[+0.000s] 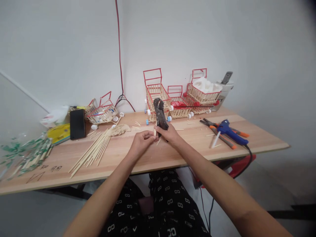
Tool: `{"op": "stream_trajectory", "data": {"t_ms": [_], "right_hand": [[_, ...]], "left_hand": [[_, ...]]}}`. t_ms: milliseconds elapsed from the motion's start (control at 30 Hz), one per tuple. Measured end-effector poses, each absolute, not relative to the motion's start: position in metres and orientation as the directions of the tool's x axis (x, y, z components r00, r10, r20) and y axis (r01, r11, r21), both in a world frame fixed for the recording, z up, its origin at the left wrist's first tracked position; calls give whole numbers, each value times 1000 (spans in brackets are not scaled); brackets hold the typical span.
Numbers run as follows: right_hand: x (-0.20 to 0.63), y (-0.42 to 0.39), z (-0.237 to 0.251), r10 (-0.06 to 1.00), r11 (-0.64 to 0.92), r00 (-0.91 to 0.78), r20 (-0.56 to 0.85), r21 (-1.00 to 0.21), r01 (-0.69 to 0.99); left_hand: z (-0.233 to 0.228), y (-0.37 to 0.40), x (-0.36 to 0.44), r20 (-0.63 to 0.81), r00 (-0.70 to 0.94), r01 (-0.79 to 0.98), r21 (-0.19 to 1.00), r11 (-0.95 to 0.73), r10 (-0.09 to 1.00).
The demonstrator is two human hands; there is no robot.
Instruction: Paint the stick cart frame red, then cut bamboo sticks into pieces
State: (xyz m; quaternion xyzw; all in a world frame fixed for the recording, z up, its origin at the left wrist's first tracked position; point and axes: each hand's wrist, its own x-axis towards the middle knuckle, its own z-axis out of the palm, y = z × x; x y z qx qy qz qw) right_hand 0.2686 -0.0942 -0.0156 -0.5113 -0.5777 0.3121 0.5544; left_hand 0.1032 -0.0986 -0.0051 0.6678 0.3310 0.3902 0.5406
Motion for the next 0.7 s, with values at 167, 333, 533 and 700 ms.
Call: {"op": "stream_trajectory", "data": {"t_ms": [167,333,533,700], "right_hand": [[266,-96,-13,930,283,141,341,-904,320],[264,-100,-10,920,278,150,361,-874,397],[260,-104,-10,923,293,123,364,-874,388],[263,-102,-7,923,306,102,371,-868,392]], "left_hand": [[-6,-96,106,23,522,-150,987,65,853],[-9,-92,108,-22,514,-161,979,121,857],[-13,-90,109,-14,489,-165,980,108,872],[-9,-92,103,44,455,-185,982,46,889]]}}
